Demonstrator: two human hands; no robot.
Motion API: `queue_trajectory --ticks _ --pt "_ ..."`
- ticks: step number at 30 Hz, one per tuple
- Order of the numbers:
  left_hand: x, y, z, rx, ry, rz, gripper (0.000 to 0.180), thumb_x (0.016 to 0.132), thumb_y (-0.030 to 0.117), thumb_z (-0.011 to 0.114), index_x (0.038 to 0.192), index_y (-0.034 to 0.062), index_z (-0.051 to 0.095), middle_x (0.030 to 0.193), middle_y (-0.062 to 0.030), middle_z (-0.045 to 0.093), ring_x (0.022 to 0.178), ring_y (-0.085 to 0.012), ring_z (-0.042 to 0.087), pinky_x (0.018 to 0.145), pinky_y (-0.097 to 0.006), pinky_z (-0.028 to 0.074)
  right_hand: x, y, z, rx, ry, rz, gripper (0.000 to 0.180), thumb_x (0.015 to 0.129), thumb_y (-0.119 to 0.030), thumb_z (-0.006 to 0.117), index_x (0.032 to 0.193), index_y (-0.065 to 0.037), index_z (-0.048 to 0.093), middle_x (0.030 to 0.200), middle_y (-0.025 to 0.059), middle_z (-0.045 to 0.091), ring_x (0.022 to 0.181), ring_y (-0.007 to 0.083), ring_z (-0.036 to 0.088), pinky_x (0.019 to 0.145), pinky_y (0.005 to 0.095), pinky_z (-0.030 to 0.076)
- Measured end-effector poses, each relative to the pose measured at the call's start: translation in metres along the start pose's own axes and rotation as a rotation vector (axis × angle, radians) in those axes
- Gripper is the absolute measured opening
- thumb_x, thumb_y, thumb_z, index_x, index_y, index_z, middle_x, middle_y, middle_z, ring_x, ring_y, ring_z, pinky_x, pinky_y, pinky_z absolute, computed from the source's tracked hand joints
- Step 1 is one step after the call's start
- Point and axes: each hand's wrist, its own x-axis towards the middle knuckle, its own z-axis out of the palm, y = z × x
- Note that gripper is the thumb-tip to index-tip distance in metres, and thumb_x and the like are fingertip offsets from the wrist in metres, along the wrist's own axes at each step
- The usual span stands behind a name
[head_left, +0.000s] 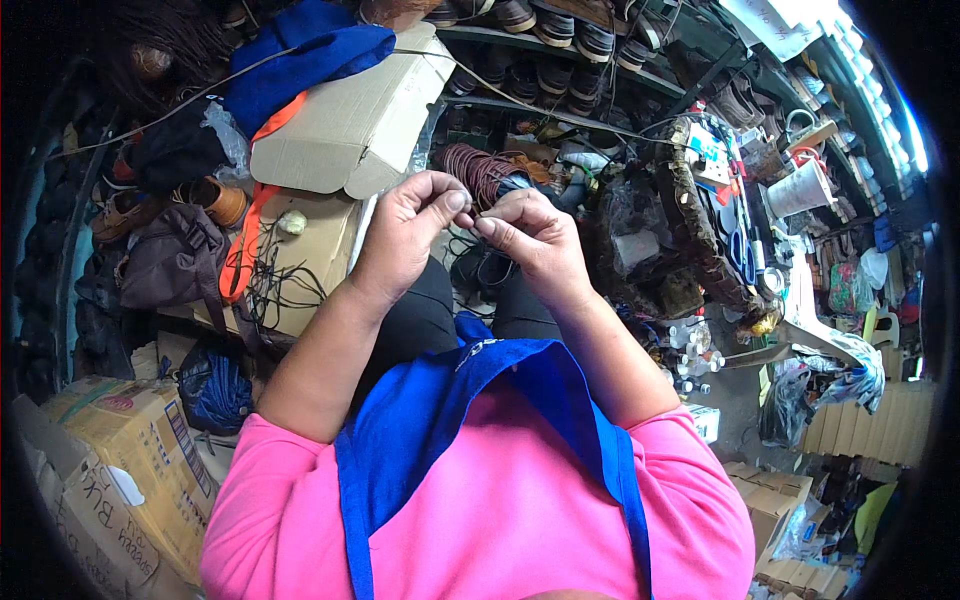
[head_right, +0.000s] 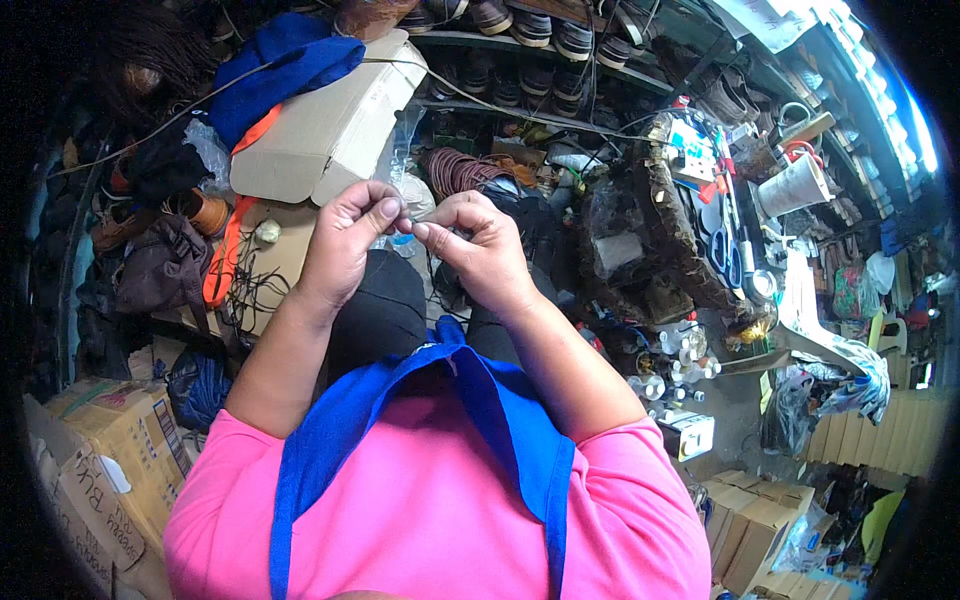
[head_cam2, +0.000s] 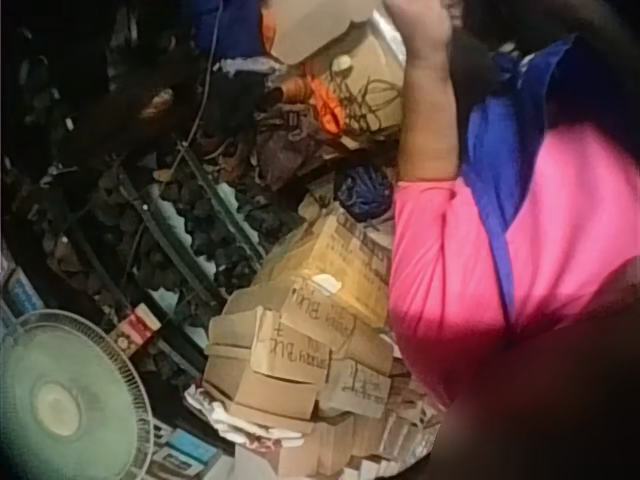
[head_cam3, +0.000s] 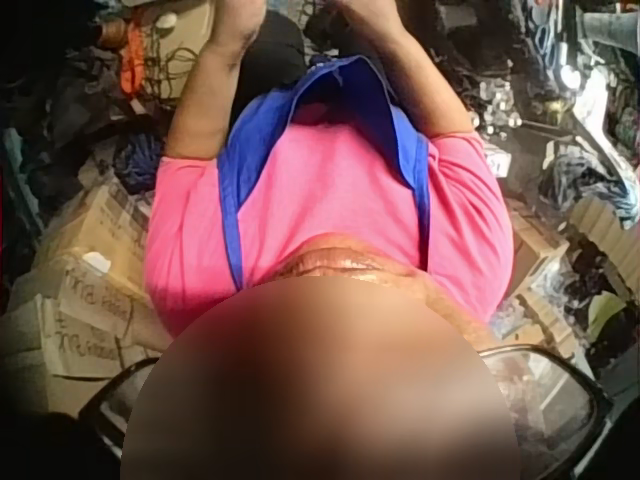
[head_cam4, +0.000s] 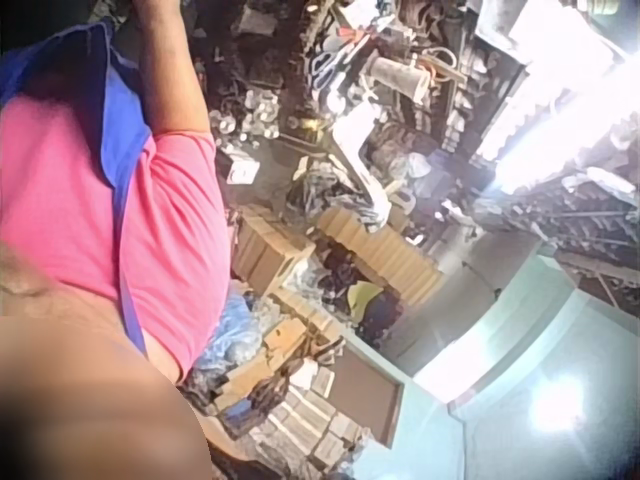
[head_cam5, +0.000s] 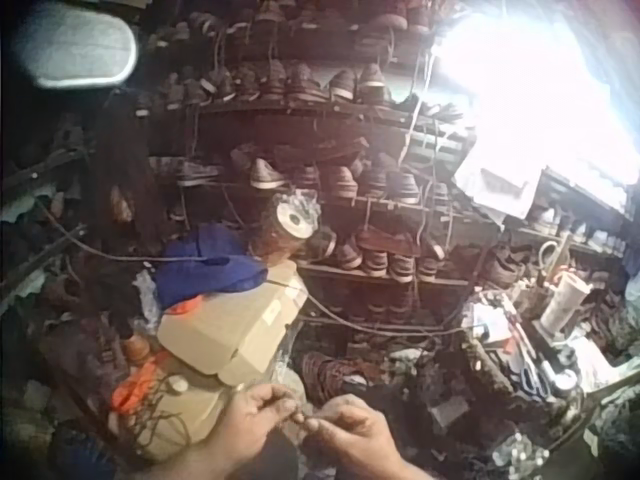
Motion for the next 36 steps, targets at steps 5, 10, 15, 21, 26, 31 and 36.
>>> queue_trajectory --ticks 5,10,15,21,26,31,36 --pt "-0.003 0.007 -0.002 0.190 0.004 0.063 0.009 0.087 0.007 0.057 0.091 0.0007 0.062 0.082 -0.0022 0.060 0.079 -0.0104 0.055 0.074 -0.025 0.045 0.001 0.001 0.000 -0.006 0.001 0.016 0.010 0.075 -0.010 0.071 0.075 -0.002 0.065 0.079 0.0039 0.058 0.077 0.0130 0.053 0.070 0.0263 0.043" --pt "-0.001 0.010 -0.005 0.581 -0.054 0.280 0.008 0.077 0.000 0.065 0.086 0.0002 0.064 0.083 -0.0047 0.060 0.080 -0.0112 0.056 0.073 -0.024 0.045 0.002 0.000 -0.002 -0.091 -0.010 -0.023 0.009 0.075 -0.010 0.071 0.076 -0.002 0.065 0.079 0.0038 0.058 0.078 0.0132 0.054 0.071 0.0263 0.043" --pt "-0.001 0.011 0.001 0.598 -0.003 0.308 0.006 0.078 0.001 0.064 0.081 -0.0002 0.060 0.079 -0.0044 0.057 0.076 -0.0104 0.054 0.070 -0.023 0.044 0.001 -0.002 -0.002 -0.080 0.002 -0.001 0.010 0.075 -0.011 0.072 0.080 -0.003 0.067 0.082 0.0034 0.058 0.080 0.0129 0.053 0.072 0.0261 0.043" --pt "-0.001 0.006 0.003 0.307 0.103 0.191 0.006 0.080 0.002 0.064 0.078 0.0001 0.059 0.075 -0.0035 0.056 0.070 -0.0094 0.053 0.064 -0.023 0.044 -0.002 0.000 0.000 0.122 0.103 0.033 0.023 0.075 -0.014 0.073 0.095 -0.005 0.068 0.089 0.0029 0.056 0.083 0.0120 0.052 0.074 0.0255 0.043" --pt "-0.001 0.004 0.006 0.276 0.096 0.179 0.006 0.081 0.002 0.064 0.078 0.0003 0.059 0.076 -0.0025 0.055 0.069 -0.0081 0.051 0.065 -0.022 0.044 0.001 0.002 0.003 0.163 0.109 -0.024 0.021 0.075 -0.013 0.073 0.094 -0.005 0.069 0.087 0.0027 0.056 0.082 0.0120 0.052 0.075 0.0253 0.042" --pt "-0.001 0.000 0.006 0.353 0.058 0.166 0.005 0.086 0.005 0.059 0.084 0.0042 0.055 0.076 0.0029 0.052 0.070 -0.0037 0.047 0.064 -0.019 0.041 0.003 0.002 0.002 0.055 0.078 -0.067 0.010 0.075 -0.011 0.071 0.081 -0.003 0.067 0.080 0.0026 0.057 0.079 0.0122 0.052 0.071 0.0253 0.042" --pt "0.000 -0.004 0.008 0.238 0.024 0.108 0.006 0.088 0.009 0.057 0.084 0.0049 0.055 0.074 0.0034 0.051 0.069 -0.0039 0.046 0.064 -0.019 0.040 0.004 -0.002 0.002 0.029 0.063 -0.066 0.008 0.076 -0.008 0.069 0.077 -0.002 0.064 0.080 0.0029 0.057 0.077 0.0121 0.051 0.070 0.0251 0.042"
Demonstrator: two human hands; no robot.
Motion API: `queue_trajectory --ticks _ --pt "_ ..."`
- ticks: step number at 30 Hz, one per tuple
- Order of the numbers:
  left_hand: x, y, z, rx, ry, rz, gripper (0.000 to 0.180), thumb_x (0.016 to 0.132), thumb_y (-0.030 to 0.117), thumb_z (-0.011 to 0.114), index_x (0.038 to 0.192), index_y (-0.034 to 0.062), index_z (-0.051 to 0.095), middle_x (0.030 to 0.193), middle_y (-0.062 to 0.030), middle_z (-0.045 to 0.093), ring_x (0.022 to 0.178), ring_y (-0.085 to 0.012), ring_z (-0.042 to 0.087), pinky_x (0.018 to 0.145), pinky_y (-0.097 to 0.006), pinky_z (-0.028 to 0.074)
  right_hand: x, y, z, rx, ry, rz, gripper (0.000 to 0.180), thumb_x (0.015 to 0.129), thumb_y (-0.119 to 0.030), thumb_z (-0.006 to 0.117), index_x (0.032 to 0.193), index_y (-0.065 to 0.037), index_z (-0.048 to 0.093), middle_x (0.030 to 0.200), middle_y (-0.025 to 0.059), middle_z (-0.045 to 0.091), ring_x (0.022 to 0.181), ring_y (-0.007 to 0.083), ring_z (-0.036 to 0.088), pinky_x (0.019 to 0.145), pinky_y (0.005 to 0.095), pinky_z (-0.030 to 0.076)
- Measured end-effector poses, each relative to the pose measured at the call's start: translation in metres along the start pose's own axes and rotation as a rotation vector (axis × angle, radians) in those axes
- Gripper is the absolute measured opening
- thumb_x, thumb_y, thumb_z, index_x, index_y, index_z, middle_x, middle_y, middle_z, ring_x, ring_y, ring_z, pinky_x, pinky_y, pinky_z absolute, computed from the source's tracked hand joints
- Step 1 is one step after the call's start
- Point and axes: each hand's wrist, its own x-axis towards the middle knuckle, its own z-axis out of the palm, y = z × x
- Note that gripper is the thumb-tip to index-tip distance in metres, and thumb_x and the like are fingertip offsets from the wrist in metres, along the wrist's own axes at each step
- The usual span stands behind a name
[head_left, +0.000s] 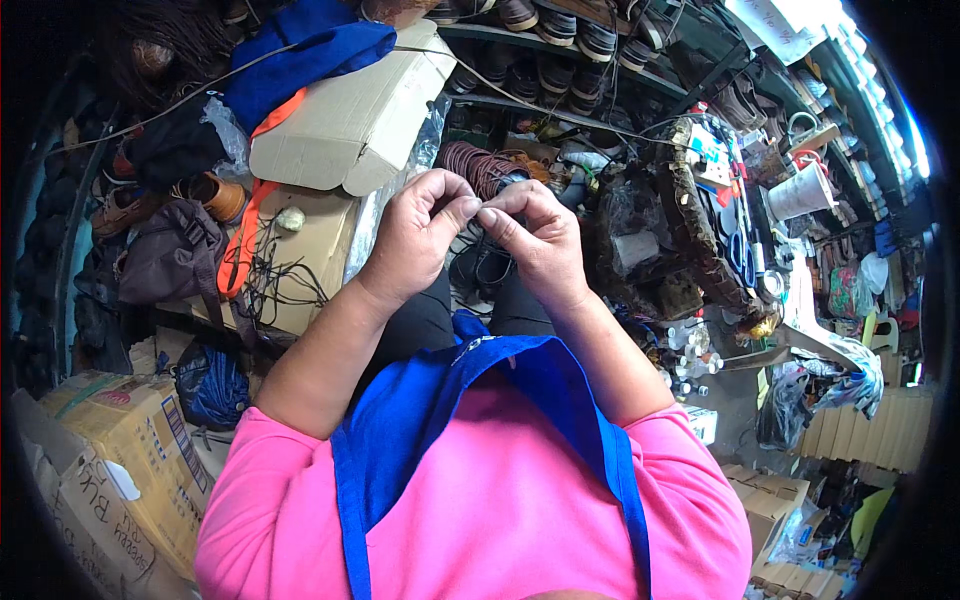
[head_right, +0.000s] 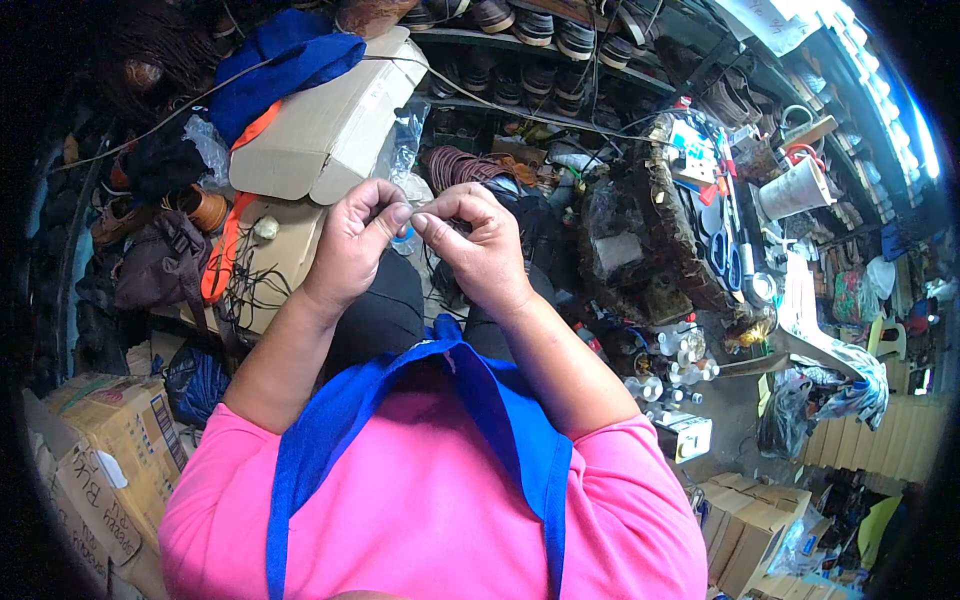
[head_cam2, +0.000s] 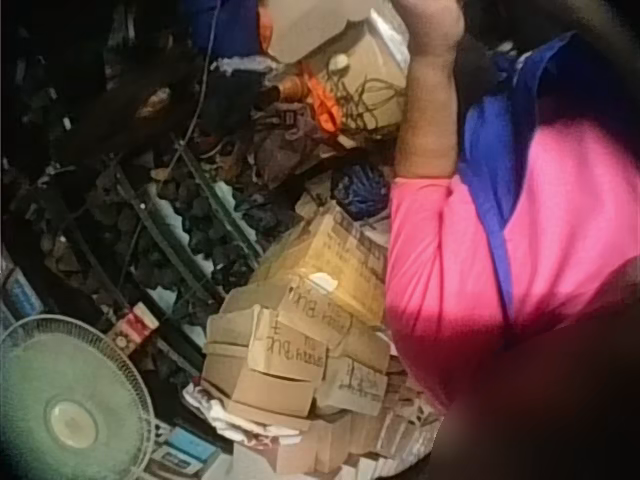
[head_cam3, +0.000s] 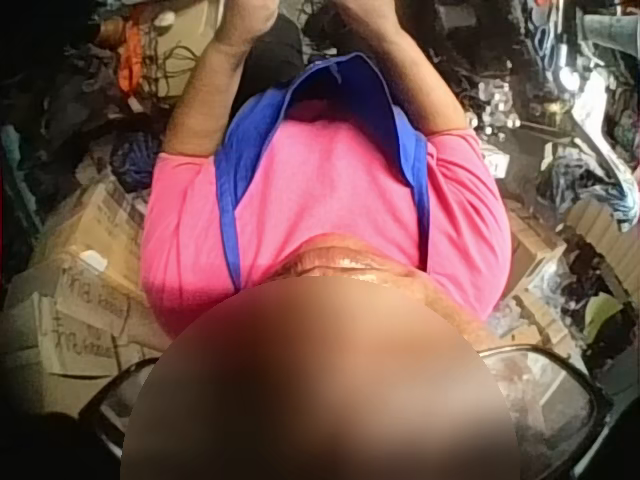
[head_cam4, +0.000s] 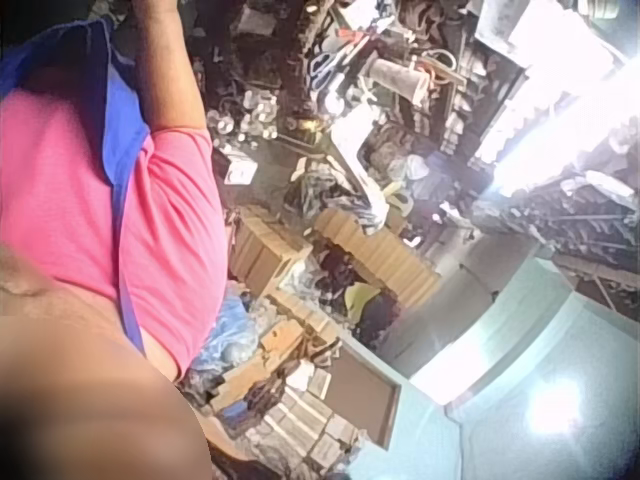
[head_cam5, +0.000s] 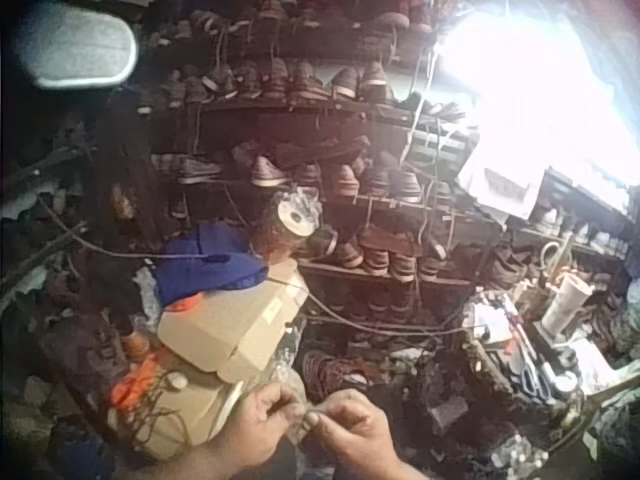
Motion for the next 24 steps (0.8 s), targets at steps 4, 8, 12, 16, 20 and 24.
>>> queue_trajectory --ticks 4,8,12,16,20,24 --pt "-0.002 -0.002 0.004 -0.415 -0.015 -0.215 0.009 0.089 0.015 0.057 0.086 0.0059 0.056 0.075 0.0024 0.053 0.068 -0.0059 0.047 0.065 -0.020 0.040 0.000 0.001 0.000 0.034 -0.024 0.028 0.009 0.077 -0.008 0.068 0.076 -0.001 0.063 0.079 0.0030 0.056 0.076 0.0119 0.052 0.069 0.0251 0.042" --pt "-0.002 -0.005 -0.001 -0.606 -0.027 -0.296 0.010 0.089 0.016 0.056 0.087 0.0064 0.057 0.077 0.0013 0.055 0.069 -0.0072 0.050 0.066 -0.021 0.042 -0.001 -0.001 0.002 0.049 -0.026 0.031 0.009 0.078 -0.008 0.068 0.076 -0.001 0.063 0.080 0.0031 0.056 0.076 0.0117 0.051 0.069 0.0251 0.042" --pt "0.000 -0.012 -0.013 -0.599 0.024 -0.311 0.011 0.091 0.016 0.054 0.090 0.0059 0.058 0.082 -0.0007 0.059 0.075 -0.0089 0.056 0.070 -0.023 0.045 -0.001 0.004 0.000 0.121 -0.004 0.077 0.008 0.079 -0.008 0.068 0.077 -0.002 0.064 0.081 0.0028 0.056 0.078 0.0112 0.051 0.069 0.0247 0.042" --pt "-0.007 -0.009 -0.003 -0.268 -0.080 -0.233 0.024 0.089 0.012 0.056 0.110 0.0004 0.058 0.096 -0.0046 0.062 0.081 -0.0088 0.058 0.073 -0.022 0.045 -0.001 0.007 0.001 0.128 0.039 0.047 0.007 0.078 -0.008 0.069 0.078 -0.002 0.065 0.080 0.0022 0.056 0.079 0.0109 0.051 0.070 0.0253 0.042" --pt "-0.009 -0.011 0.004 -0.206 -0.087 -0.131 0.021 0.083 0.005 0.062 0.103 -0.0001 0.063 0.087 -0.0023 0.064 0.079 -0.0081 0.058 0.073 -0.022 0.048 0.000 0.005 0.001 0.046 0.019 0.002 0.007 0.076 -0.008 0.070 0.079 -0.003 0.066 0.080 0.0023 0.056 0.079 0.0117 0.051 0.070 0.0260 0.043" --pt "-0.007 -0.013 0.001 0.075 -0.103 -0.150 0.013 0.082 0.003 0.063 0.094 0.0004 0.066 0.083 -0.0026 0.064 0.074 -0.0065 0.056 0.066 -0.021 0.045 -0.001 0.004 0.000 -0.095 0.043 -0.084 0.007 0.074 -0.007 0.070 0.079 -0.003 0.066 0.081 0.0034 0.057 0.081 0.0135 0.053 0.073 0.0264 0.043"
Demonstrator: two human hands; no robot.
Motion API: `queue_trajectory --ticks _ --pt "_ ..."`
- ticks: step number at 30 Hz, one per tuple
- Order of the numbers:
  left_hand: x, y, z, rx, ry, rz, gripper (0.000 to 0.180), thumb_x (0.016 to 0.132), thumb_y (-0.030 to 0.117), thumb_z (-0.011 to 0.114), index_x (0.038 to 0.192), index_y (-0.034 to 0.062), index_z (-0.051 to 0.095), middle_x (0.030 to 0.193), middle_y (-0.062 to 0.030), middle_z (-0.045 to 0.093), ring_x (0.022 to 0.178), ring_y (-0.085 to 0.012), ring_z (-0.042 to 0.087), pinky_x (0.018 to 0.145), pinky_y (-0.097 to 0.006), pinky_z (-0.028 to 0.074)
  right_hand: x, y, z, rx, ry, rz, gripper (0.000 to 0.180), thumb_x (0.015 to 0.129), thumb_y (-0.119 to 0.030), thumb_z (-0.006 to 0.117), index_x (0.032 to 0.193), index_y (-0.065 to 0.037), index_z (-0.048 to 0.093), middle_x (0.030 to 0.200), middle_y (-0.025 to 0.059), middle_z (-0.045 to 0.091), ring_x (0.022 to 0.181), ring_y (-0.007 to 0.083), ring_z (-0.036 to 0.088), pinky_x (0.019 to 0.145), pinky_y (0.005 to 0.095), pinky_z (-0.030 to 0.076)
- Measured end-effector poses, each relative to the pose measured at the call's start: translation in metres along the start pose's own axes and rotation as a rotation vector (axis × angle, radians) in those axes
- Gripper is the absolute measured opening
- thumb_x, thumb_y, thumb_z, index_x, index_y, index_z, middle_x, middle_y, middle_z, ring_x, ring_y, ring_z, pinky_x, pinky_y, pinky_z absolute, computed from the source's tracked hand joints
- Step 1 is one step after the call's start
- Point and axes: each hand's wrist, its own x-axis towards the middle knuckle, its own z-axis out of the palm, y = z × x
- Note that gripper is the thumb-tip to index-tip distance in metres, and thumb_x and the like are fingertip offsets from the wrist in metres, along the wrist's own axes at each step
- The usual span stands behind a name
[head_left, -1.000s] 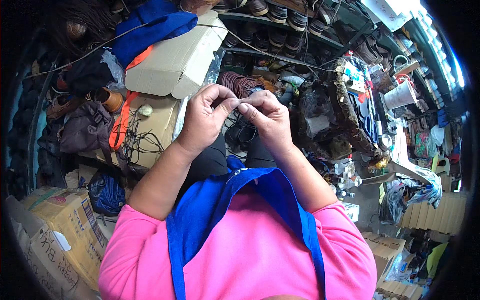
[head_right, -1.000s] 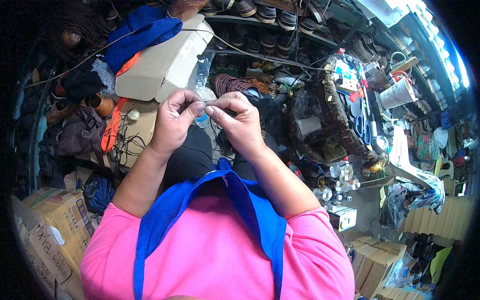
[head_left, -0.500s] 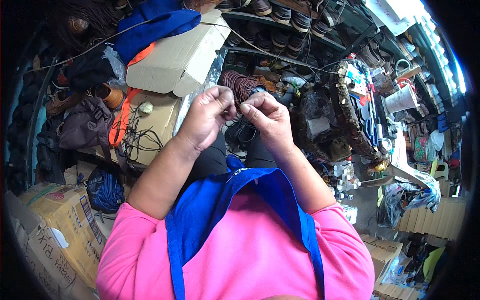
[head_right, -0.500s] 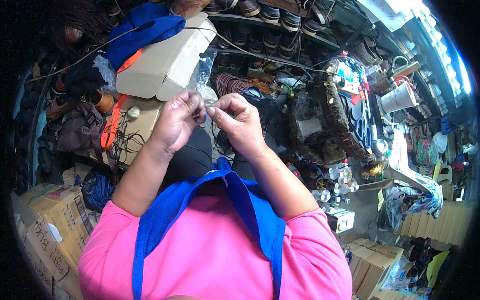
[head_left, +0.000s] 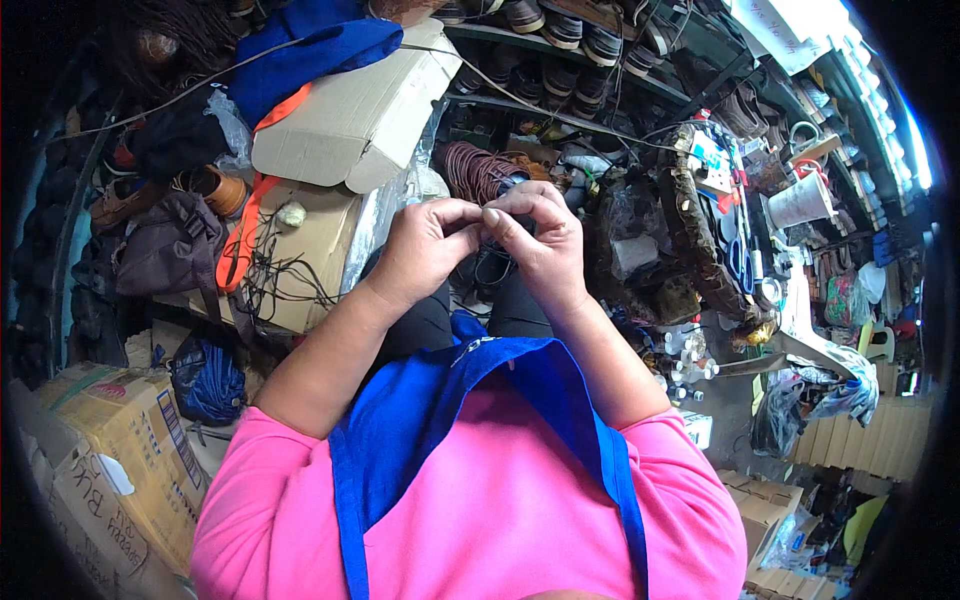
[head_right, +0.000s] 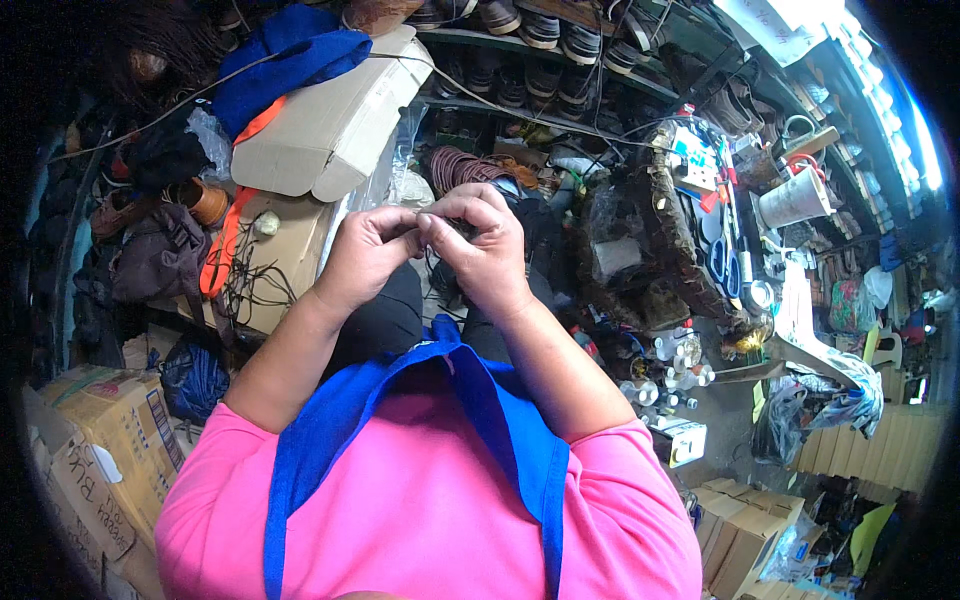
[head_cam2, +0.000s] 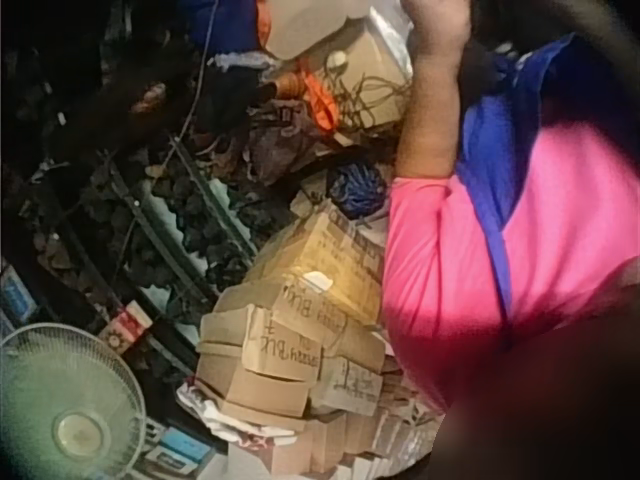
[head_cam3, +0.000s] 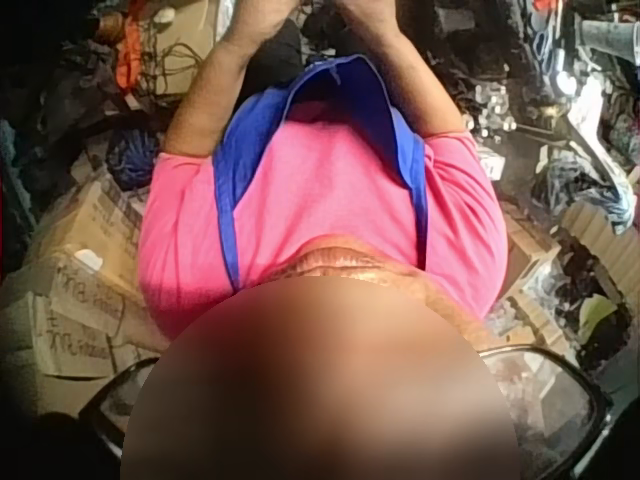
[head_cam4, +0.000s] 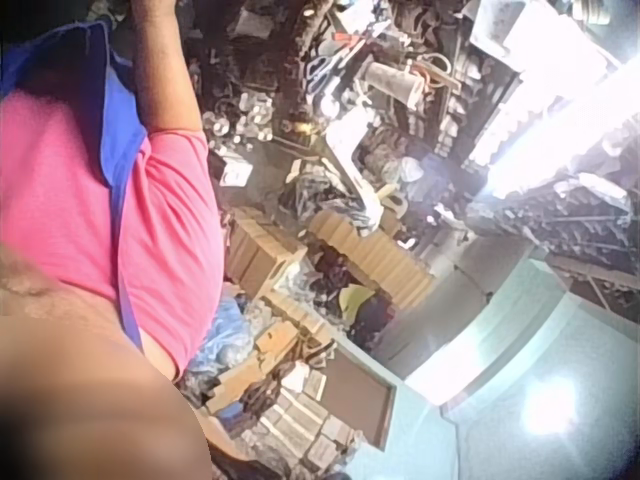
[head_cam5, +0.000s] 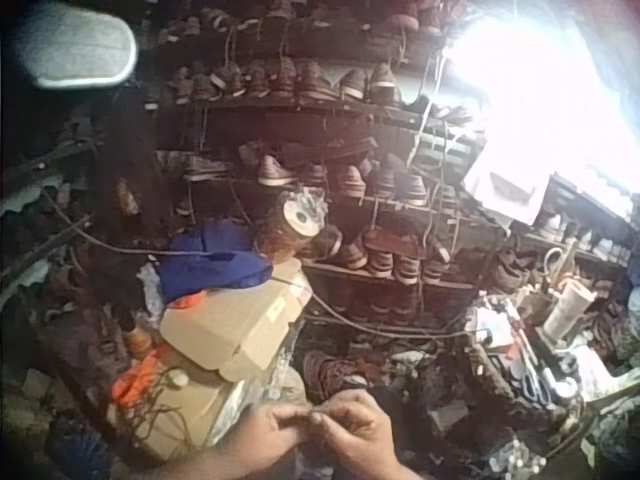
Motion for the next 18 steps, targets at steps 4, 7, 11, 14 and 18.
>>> queue_trajectory --ticks 4,7,11,14,18 --pt "-0.005 0.001 0.001 -0.091 0.100 0.015 0.012 0.082 0.004 0.063 0.093 0.0004 0.067 0.078 -0.0020 0.065 0.072 -0.0064 0.056 0.064 -0.021 0.046 -0.004 -0.001 0.002 -0.003 0.064 -0.027 0.007 0.074 -0.006 0.069 0.078 -0.003 0.065 0.086 0.0059 0.061 0.086 0.0159 0.056 0.077 0.0276 0.045" --pt "-0.007 -0.003 0.003 -0.189 0.127 0.041 0.014 0.083 0.004 0.062 0.096 -0.0006 0.066 0.081 -0.0020 0.065 0.074 -0.0065 0.057 0.066 -0.021 0.046 -0.005 -0.001 0.003 -0.001 0.053 -0.039 0.007 0.074 -0.005 0.069 0.077 -0.002 0.064 0.086 0.0068 0.063 0.085 0.0170 0.058 0.077 0.0289 0.046" --pt "-0.011 -0.001 0.003 -0.175 0.137 0.053 0.015 0.084 0.004 0.062 0.097 -0.0013 0.066 0.083 -0.0019 0.065 0.075 -0.0063 0.057 0.068 -0.021 0.047 -0.004 -0.001 0.005 0.010 0.051 -0.030 0.007 0.074 -0.005 0.068 0.075 -0.002 0.062 0.082 0.0064 0.064 0.081 0.0168 0.059 0.076 0.0293 0.046" --pt "-0.013 -0.001 0.001 -0.126 0.122 0.037 0.017 0.085 0.002 0.061 0.100 -0.0036 0.063 0.090 -0.0057 0.065 0.081 -0.0095 0.059 0.073 -0.022 0.049 -0.004 -0.005 0.005 -0.026 0.060 -0.040 0.007 0.074 -0.005 0.068 0.075 -0.002 0.062 0.080 0.0061 0.064 0.079 0.0168 0.060 0.075 0.0290 0.046" --pt "-0.014 -0.002 0.001 -0.116 0.109 0.021 0.017 0.084 0.002 0.060 0.100 -0.0039 0.063 0.090 -0.0064 0.065 0.081 -0.0100 0.059 0.074 -0.022 0.049 -0.004 -0.007 0.006 -0.062 0.056 -0.052 0.006 0.073 -0.004 0.068 0.074 -0.002 0.062 0.079 0.0064 0.064 0.077 0.0173 0.060 0.073 0.0287 0.047"
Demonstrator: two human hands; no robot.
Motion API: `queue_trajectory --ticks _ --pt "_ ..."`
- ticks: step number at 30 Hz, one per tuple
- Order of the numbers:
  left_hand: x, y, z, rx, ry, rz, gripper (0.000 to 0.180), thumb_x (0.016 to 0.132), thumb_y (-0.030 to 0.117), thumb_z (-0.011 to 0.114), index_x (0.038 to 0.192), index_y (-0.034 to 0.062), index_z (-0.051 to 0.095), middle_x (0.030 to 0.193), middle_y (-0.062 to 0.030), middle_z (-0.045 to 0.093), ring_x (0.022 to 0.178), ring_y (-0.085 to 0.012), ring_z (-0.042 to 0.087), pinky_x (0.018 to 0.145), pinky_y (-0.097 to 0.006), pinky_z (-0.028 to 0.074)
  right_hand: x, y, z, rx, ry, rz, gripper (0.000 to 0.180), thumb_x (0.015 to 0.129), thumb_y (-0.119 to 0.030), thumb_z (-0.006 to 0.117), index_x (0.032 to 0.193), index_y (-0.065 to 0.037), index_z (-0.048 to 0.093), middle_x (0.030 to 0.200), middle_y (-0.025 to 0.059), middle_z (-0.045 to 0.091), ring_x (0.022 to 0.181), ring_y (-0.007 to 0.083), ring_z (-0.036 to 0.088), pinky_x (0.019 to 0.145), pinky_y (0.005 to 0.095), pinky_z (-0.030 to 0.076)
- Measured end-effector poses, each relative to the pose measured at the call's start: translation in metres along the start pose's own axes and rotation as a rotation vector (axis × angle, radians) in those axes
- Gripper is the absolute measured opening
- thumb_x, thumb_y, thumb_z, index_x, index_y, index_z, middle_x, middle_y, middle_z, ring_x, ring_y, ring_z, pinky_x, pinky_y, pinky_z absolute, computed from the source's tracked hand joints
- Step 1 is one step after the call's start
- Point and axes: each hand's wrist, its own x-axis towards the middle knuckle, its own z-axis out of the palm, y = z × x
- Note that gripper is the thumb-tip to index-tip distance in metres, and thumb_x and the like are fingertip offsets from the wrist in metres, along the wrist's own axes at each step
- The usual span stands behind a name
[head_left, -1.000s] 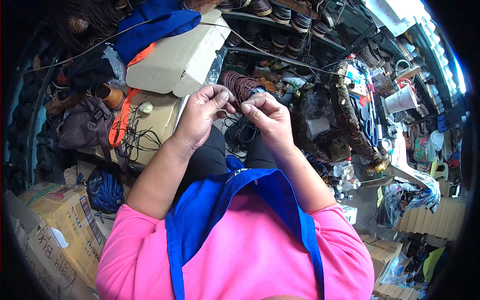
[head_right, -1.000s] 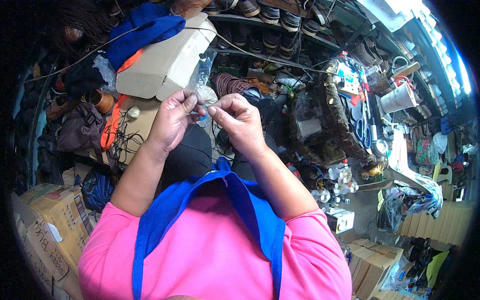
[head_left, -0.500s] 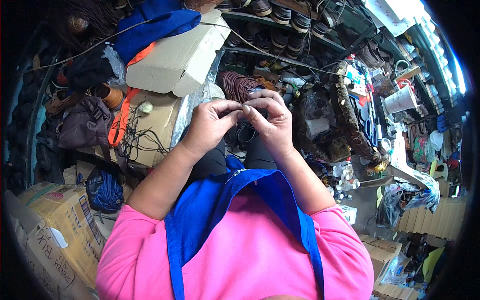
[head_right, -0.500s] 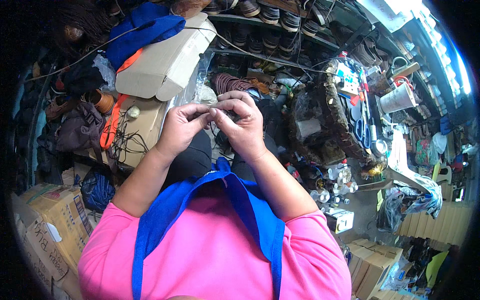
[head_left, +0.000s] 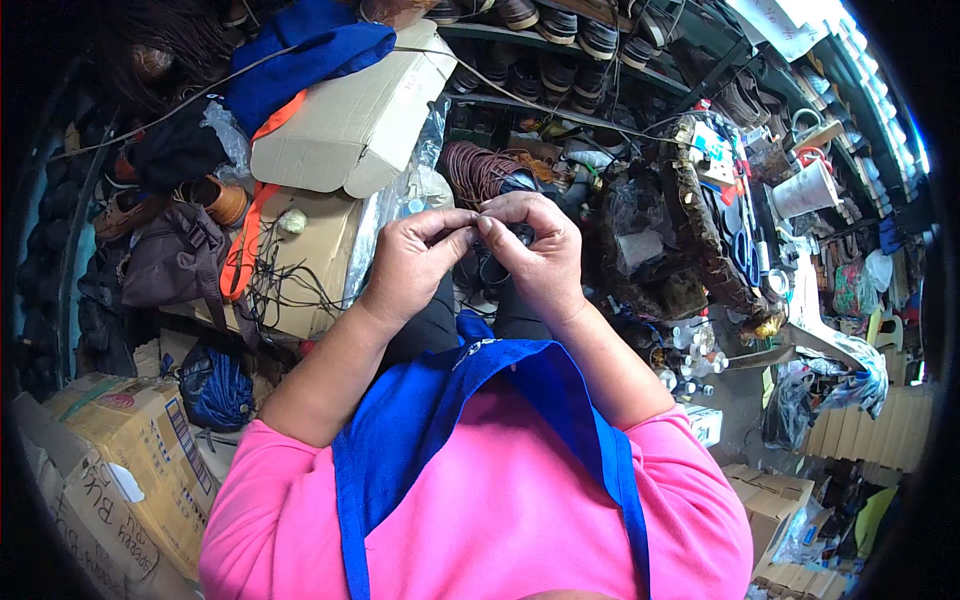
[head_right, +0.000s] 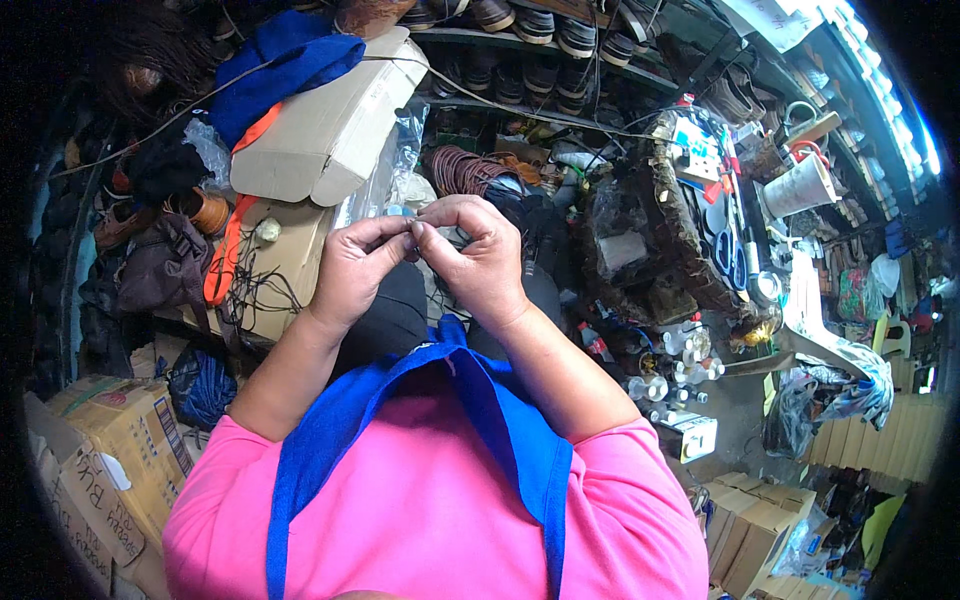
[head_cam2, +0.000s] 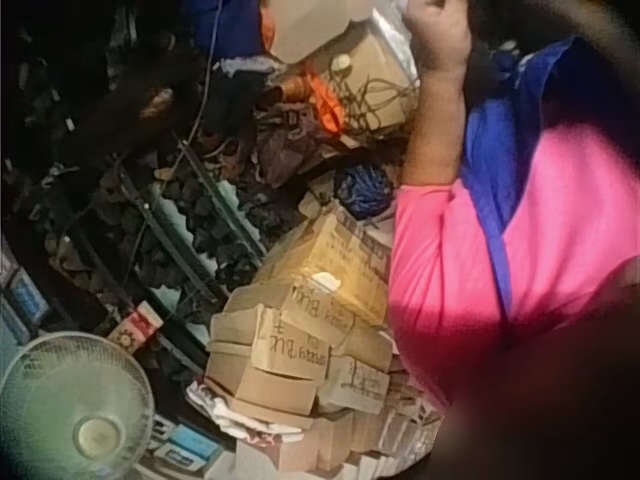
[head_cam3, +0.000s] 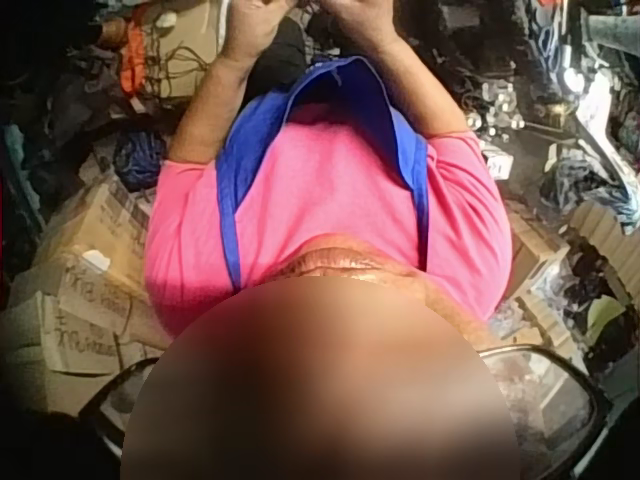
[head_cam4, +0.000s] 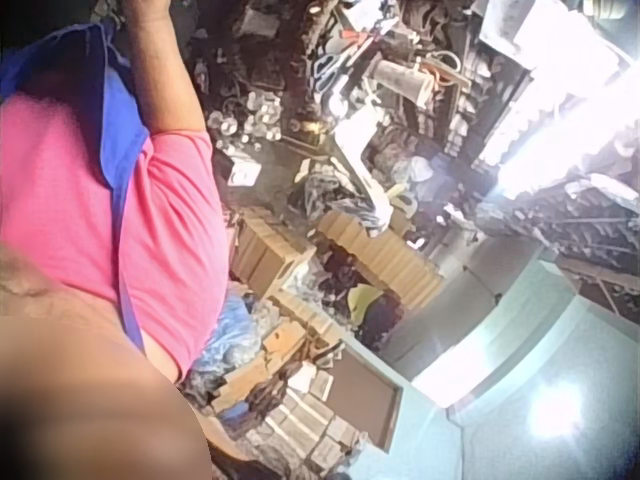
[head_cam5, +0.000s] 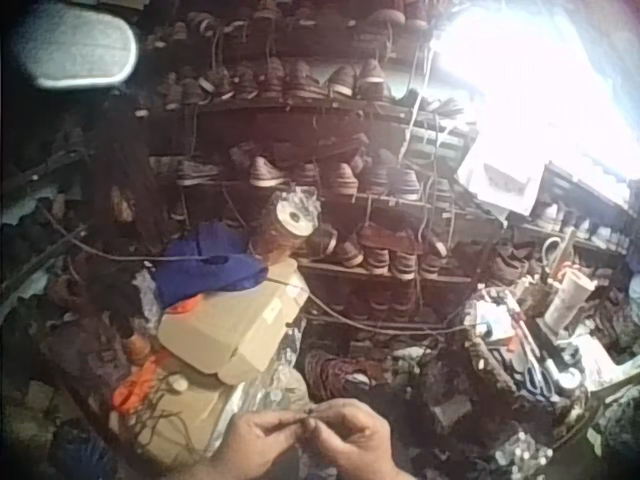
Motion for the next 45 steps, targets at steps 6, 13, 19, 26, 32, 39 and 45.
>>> queue_trajectory --ticks 6,13,19,26,32,39,45 --pt "-0.0009 0.0003 -0.0015 -0.001 -0.004 -0.002 0.017 0.085 0.002 0.060 0.101 -0.0043 0.063 0.089 -0.0065 0.065 0.081 -0.0103 0.060 0.075 -0.023 0.049 0.0018 -0.0060 0.0008 -0.038 -0.004 -0.047 0.006 0.072 -0.003 0.068 0.071 -0.002 0.062 0.078 0.0070 0.065 0.077 0.0179 0.061 0.073 0.0288 0.047" --pt "-0.0012 0.0000 -0.0003 -0.009 0.013 -0.009 0.018 0.085 0.003 0.061 0.101 -0.0041 0.063 0.091 -0.0060 0.065 0.083 -0.0100 0.059 0.076 -0.022 0.049 0.0022 -0.0058 0.0005 -0.058 -0.006 -0.073 0.005 0.071 -0.003 0.067 0.071 -0.002 0.062 0.078 0.0076 0.065 0.076 0.0187 0.062 0.072 0.0293 0.049" --pt "-0.0011 -0.0021 -0.0016 0.004 0.014 0.013 0.018 0.084 0.004 0.062 0.101 -0.0039 0.063 0.091 -0.0057 0.065 0.083 -0.0096 0.059 0.075 -0.022 0.049 0.0031 -0.0075 0.0005 -0.073 -0.009 -0.076 0.006 0.071 -0.004 0.068 0.071 -0.002 0.063 0.078 0.0082 0.065 0.076 0.0188 0.063 0.072 0.0295 0.049" --pt "-0.0016 -0.0013 -0.0021 0.047 0.023 0.042 0.018 0.084 0.004 0.063 0.100 -0.0038 0.064 0.090 -0.0060 0.065 0.082 -0.0096 0.060 0.074 -0.023 0.049 0.0026 -0.0060 0.0005 -0.072 -0.018 -0.084 0.006 0.071 -0.004 0.068 0.071 -0.002 0.063 0.078 0.0084 0.065 0.075 0.0191 0.063 0.071 0.0292 0.049" --pt "-0.0020 -0.0021 -0.0018 0.056 0.041 0.044 0.017 0.083 0.002 0.063 0.099 -0.0041 0.063 0.091 -0.0067 0.065 0.082 -0.0103 0.060 0.075 -0.023 0.050 0.0032 -0.0081 0.0005 -0.079 -0.011 -0.093 0.006 0.070 -0.004 0.068 0.071 -0.001 0.062 0.078 0.0086 0.065 0.075 0.0192 0.063 0.070 0.0291 0.049" --pt "-0.0016 -0.0025 -0.0025 0.135 0.053 0.076 0.017 0.083 0.002 0.063 0.098 -0.0036 0.064 0.090 -0.0072 0.065 0.082 -0.0105 0.060 0.075 -0.023 0.050 0.0029 -0.0066 0.0010 -0.074 -0.012 -0.075 0.006 0.070 -0.004 0.068 0.071 -0.002 0.062 0.077 0.0081 0.065 0.075 0.0191 0.063 0.071 0.0291 0.049" --pt "-0.0021 -0.0024 -0.0020 0.173 0.068 0.092 0.016 0.082 0.002 0.065 0.097 -0.0026 0.065 0.090 -0.0061 0.065 0.081 -0.0102 0.060 0.073 -0.023 0.050 0.0026 -0.0060 0.0020 -0.082 -0.002 -0.066 0.007 0.070 -0.005 0.068 0.070 -0.002 0.062 0.076 0.0070 0.065 0.074 0.0187 0.063 0.070 0.0288 0.049"
